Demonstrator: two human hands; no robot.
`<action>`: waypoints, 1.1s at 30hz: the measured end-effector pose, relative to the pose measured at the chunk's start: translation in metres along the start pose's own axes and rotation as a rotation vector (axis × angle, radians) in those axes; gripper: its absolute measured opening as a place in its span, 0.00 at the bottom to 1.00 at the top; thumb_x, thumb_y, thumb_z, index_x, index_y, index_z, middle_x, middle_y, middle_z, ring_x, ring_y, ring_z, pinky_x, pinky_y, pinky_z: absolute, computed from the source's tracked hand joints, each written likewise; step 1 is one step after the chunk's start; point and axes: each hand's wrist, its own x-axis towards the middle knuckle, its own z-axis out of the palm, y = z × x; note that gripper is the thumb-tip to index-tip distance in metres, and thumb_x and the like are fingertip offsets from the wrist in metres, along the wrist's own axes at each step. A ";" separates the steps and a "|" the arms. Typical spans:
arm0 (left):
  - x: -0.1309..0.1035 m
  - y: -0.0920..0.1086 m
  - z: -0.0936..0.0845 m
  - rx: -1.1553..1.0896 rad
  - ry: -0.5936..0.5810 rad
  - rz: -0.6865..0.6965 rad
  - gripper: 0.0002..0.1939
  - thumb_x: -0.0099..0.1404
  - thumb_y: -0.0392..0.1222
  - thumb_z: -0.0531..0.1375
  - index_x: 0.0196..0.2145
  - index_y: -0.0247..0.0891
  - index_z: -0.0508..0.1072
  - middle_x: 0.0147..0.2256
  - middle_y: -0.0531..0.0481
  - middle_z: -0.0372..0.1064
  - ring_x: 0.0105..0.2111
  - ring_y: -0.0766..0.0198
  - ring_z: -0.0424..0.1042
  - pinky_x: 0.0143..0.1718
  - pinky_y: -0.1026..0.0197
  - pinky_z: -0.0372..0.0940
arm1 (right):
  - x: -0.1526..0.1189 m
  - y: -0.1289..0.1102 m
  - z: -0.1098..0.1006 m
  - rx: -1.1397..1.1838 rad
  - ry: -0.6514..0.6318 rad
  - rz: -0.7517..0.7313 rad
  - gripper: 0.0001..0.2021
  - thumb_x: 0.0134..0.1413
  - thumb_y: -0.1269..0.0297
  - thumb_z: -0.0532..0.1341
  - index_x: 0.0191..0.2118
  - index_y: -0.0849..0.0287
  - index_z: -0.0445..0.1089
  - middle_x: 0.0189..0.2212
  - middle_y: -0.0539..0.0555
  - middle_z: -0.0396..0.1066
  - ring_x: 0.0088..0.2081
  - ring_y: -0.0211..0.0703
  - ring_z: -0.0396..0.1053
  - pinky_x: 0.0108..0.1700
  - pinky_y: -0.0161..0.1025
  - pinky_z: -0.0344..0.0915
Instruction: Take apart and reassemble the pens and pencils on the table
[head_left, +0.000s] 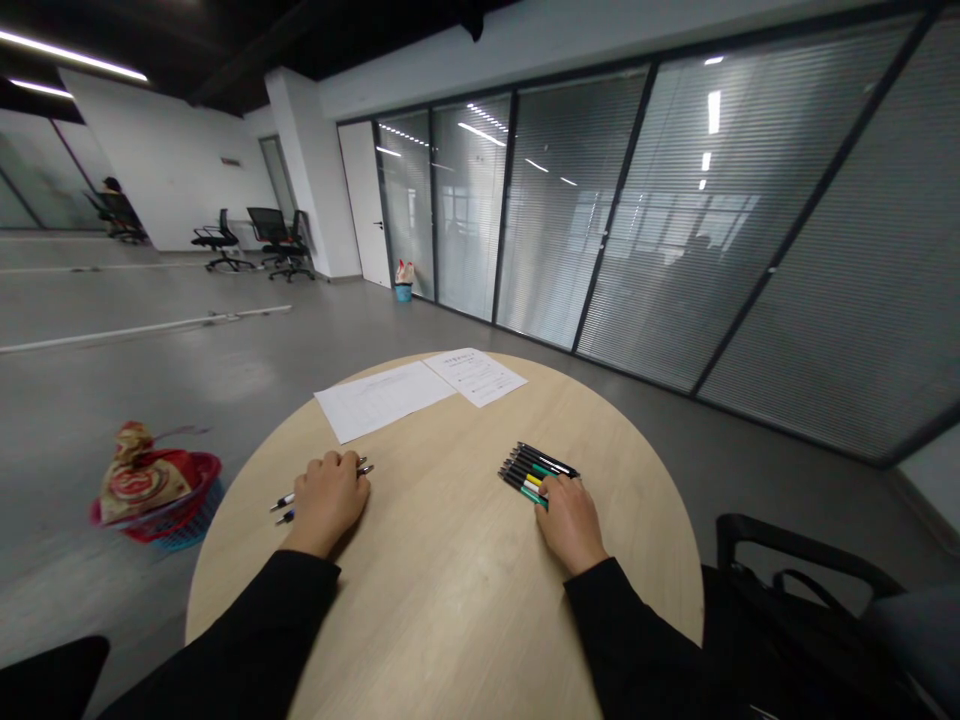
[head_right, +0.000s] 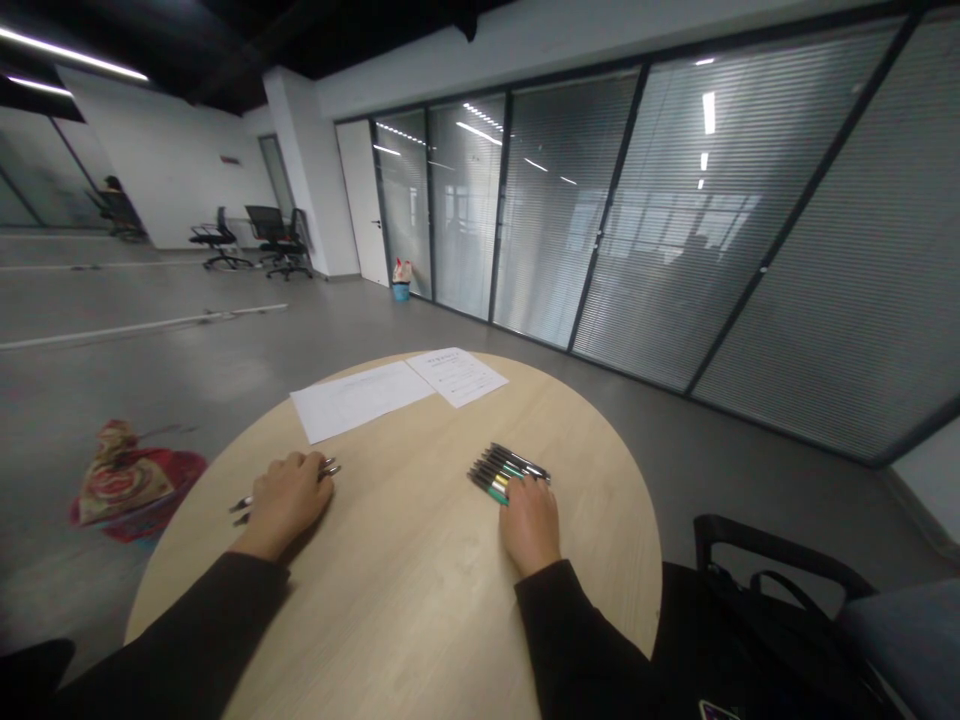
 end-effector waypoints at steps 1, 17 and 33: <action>0.000 0.000 0.000 0.011 -0.012 0.011 0.19 0.67 0.42 0.47 0.47 0.32 0.72 0.45 0.30 0.70 0.46 0.39 0.67 0.41 0.47 0.61 | 0.000 0.000 0.000 0.007 0.003 0.003 0.07 0.54 0.75 0.60 0.38 0.60 0.73 0.39 0.60 0.73 0.44 0.54 0.67 0.45 0.44 0.60; -0.003 0.014 0.004 -0.380 0.153 0.273 0.14 0.69 0.39 0.50 0.44 0.33 0.72 0.41 0.36 0.72 0.43 0.48 0.70 0.45 0.49 0.64 | -0.005 -0.031 0.006 0.494 0.113 -0.267 0.05 0.60 0.72 0.59 0.34 0.59 0.71 0.29 0.53 0.68 0.38 0.47 0.65 0.43 0.41 0.59; -0.036 0.072 -0.005 -1.842 -0.273 0.086 0.17 0.59 0.48 0.68 0.39 0.39 0.66 0.37 0.48 0.76 0.37 0.63 0.74 0.42 0.60 0.68 | -0.010 -0.054 0.026 1.151 -0.249 -0.173 0.20 0.56 0.65 0.63 0.56 0.56 0.70 0.39 0.53 0.75 0.37 0.44 0.72 0.41 0.40 0.68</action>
